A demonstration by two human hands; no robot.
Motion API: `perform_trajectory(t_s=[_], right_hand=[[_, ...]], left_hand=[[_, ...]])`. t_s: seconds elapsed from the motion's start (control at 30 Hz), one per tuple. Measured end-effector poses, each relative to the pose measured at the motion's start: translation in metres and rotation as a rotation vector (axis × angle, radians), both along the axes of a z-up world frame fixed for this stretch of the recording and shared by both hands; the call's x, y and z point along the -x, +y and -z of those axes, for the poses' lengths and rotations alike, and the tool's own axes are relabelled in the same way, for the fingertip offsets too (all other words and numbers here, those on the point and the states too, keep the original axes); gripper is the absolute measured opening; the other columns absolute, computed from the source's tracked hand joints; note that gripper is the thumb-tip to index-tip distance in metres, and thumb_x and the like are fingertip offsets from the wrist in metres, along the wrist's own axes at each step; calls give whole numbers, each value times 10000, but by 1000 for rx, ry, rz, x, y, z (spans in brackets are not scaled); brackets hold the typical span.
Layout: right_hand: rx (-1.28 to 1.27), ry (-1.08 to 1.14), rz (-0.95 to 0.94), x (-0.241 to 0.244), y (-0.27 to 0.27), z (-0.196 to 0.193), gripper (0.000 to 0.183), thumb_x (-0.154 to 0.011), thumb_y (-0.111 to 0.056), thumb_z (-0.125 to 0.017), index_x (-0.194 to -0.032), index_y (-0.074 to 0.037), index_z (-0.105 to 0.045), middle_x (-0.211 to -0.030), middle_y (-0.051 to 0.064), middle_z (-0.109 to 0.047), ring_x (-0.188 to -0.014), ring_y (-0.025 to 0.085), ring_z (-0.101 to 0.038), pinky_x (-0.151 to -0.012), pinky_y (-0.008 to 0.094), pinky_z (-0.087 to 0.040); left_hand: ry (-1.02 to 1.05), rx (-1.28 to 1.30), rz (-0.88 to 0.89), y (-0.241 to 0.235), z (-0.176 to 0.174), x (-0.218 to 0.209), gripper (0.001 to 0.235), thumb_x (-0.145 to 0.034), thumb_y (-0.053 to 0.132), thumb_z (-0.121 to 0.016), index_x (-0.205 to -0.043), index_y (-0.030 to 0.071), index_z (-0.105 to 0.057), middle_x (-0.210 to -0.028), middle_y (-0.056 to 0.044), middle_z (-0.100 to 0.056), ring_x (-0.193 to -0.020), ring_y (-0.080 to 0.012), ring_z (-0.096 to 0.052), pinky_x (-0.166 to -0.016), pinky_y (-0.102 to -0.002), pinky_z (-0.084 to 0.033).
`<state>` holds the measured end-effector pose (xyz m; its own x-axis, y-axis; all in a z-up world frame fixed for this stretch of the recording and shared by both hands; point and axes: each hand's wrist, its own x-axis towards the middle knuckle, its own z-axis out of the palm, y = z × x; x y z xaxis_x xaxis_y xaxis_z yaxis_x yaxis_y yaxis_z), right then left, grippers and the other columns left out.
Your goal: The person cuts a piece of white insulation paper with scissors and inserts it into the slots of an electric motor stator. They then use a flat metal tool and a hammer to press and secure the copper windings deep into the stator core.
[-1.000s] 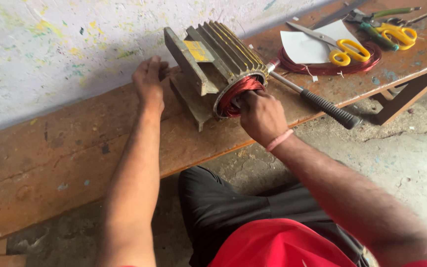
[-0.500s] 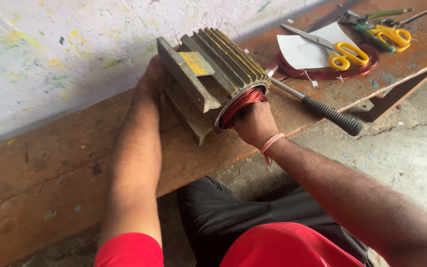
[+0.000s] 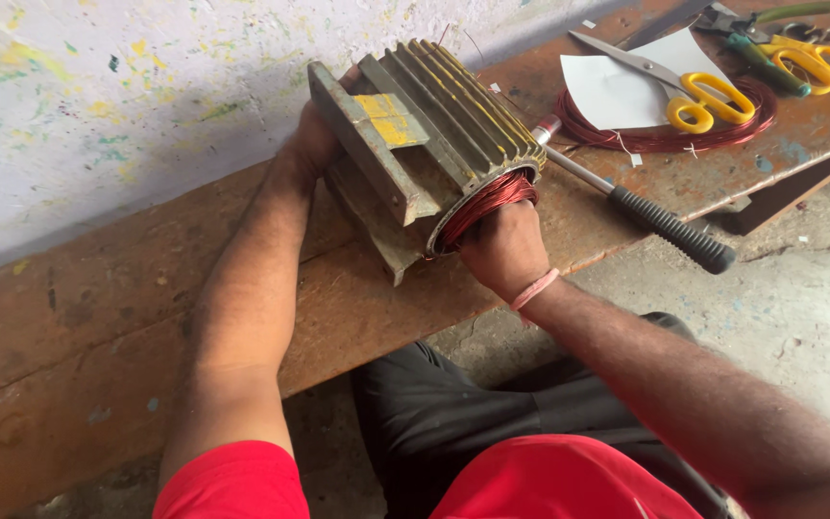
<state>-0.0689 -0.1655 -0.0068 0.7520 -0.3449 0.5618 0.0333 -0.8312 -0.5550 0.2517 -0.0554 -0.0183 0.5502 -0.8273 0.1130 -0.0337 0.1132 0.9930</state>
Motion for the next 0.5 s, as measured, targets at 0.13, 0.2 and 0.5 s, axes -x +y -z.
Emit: perform_trajectory(t_s=[0.13, 0.2, 0.5], right_hand=[[113, 79, 50, -2, -6, 3, 40, -754, -76, -698, -735, -42, -697, -737, 191, -694, -674, 418, -674, -615, 503, -533], [141, 94, 34, 0, 3, -8, 51, -769, -87, -702, -732, -53, -694, -733, 191, -691, -671, 413, -678, -642, 510, -540], [159, 15, -138, 46, 21, -46, 496, -743, -201, -825, -1166, -18, -639, -1155, 182, -563, -1071, 427, -525, -904, 510, -478]], left_hand=[[281, 1, 9, 1, -5, -1, 546, -1121, 333, -495, -1427, -114, -561, -1181, -186, -730, -1015, -249, -729, -895, -354, -617], [100, -12, -25, 11, -14, 4, 522, -1063, 324, -542, -1434, -43, -527, -1203, -143, -711, -1034, -209, -697, -898, -343, -597], [33, -120, -198, 14, -24, 20, 671, -1050, 534, -467, -1342, -45, -638, -1169, -113, -731, -1022, -158, -678, -886, -304, -561]])
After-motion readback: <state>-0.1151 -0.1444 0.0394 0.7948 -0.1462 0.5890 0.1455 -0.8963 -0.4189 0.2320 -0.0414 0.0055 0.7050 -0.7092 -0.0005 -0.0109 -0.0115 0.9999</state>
